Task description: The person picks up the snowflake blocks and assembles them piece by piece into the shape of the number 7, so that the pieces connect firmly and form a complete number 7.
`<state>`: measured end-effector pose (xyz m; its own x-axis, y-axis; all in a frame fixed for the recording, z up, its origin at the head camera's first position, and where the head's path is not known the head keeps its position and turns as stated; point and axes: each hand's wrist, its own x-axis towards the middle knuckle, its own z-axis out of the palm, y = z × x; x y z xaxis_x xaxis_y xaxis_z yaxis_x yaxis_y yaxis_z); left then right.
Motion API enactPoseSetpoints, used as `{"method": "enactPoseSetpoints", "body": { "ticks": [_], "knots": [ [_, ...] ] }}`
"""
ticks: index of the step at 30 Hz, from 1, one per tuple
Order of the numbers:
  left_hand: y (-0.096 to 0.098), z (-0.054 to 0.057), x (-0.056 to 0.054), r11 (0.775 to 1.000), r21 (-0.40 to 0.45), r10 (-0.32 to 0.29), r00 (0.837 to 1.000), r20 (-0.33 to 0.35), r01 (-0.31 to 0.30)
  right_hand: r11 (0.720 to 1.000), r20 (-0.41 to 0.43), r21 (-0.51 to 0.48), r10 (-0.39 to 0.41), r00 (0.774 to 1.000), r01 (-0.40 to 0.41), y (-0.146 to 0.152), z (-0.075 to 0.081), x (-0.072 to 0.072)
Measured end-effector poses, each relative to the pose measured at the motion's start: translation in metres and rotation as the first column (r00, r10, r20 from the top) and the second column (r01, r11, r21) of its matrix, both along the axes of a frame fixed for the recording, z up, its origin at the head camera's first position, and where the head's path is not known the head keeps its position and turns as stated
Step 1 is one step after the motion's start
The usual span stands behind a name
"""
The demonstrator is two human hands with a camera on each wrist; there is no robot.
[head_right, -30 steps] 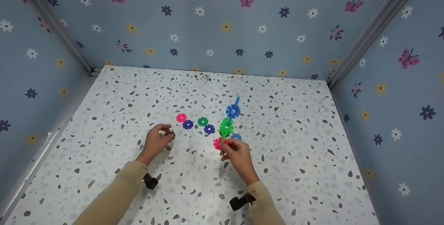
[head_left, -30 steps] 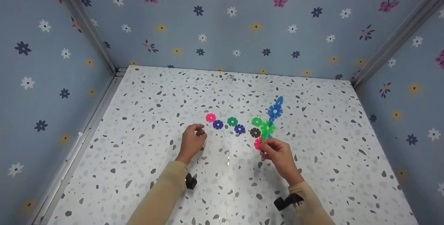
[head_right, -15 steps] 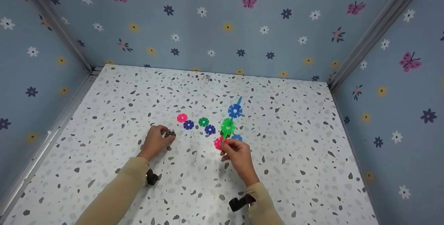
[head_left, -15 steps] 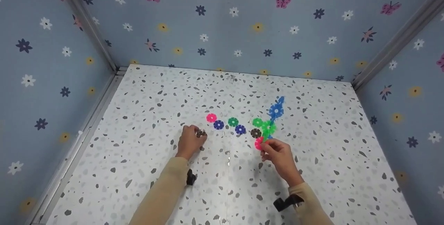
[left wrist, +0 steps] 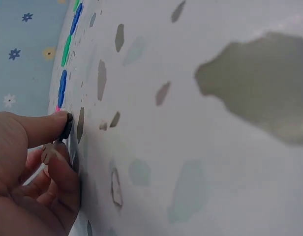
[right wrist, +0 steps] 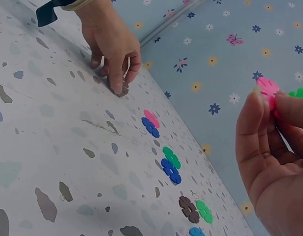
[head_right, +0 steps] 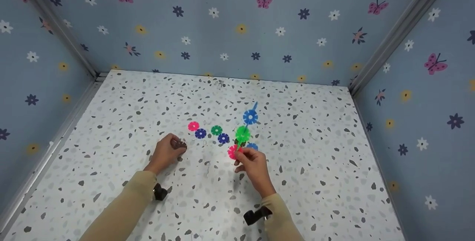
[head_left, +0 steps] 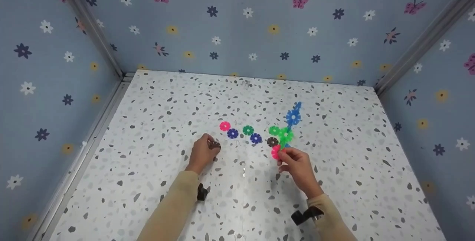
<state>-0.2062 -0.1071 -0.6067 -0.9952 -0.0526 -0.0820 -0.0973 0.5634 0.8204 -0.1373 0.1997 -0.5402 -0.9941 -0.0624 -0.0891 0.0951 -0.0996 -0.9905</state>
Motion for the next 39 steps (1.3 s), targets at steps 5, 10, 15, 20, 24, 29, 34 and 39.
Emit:
{"method": "enactPoseSetpoints", "body": {
  "ticks": [5, 10, 15, 20, 24, 29, 34, 39],
  "knots": [
    [0.006, 0.002, 0.004, 0.996, 0.084, -0.035, 0.999, -0.031, 0.038, 0.998, 0.021, -0.061, -0.006, 1.0, 0.007, 0.0, 0.0, -0.001],
    [0.018, 0.011, 0.007, 0.984, 0.159, -0.078, 0.996, -0.044, 0.084, 0.997, 0.039, -0.078, -0.003, 0.999, 0.006, 0.0, -0.001, -0.001],
    [0.032, 0.027, 0.013, 0.946, 0.27, -0.17, 0.984, -0.052, 0.178, 0.995, 0.066, -0.097, 0.005, 0.998, 0.001, 0.0, 0.002, -0.001],
    [0.046, 0.044, 0.021, 0.903, 0.338, -0.245, 0.964, -0.104, 0.266, 0.997, 0.082, -0.082, 0.001, 0.997, 0.005, 0.0, 0.004, -0.002],
    [0.054, 0.056, 0.027, 0.879, 0.353, -0.274, 0.946, -0.176, 0.32, 0.997, 0.083, -0.079, 0.009, 0.997, -0.002, -0.001, 0.005, -0.002],
    [0.063, 0.069, 0.034, 0.856, 0.329, -0.324, 0.909, -0.264, 0.4, 0.995, 0.08, -0.102, 0.023, 0.997, -0.015, -0.002, 0.006, -0.001],
    [0.07, 0.075, 0.04, 0.846, 0.238, -0.383, 0.854, -0.351, 0.477, 0.995, 0.099, -0.095, 0.053, 0.994, -0.044, -0.002, 0.006, 0.002],
    [0.076, 0.078, 0.041, 0.835, 0.187, -0.407, 0.81, -0.422, 0.517, 0.995, 0.093, -0.07, 0.082, 0.992, -0.075, 0.0, 0.007, 0.001]
  ]
}}
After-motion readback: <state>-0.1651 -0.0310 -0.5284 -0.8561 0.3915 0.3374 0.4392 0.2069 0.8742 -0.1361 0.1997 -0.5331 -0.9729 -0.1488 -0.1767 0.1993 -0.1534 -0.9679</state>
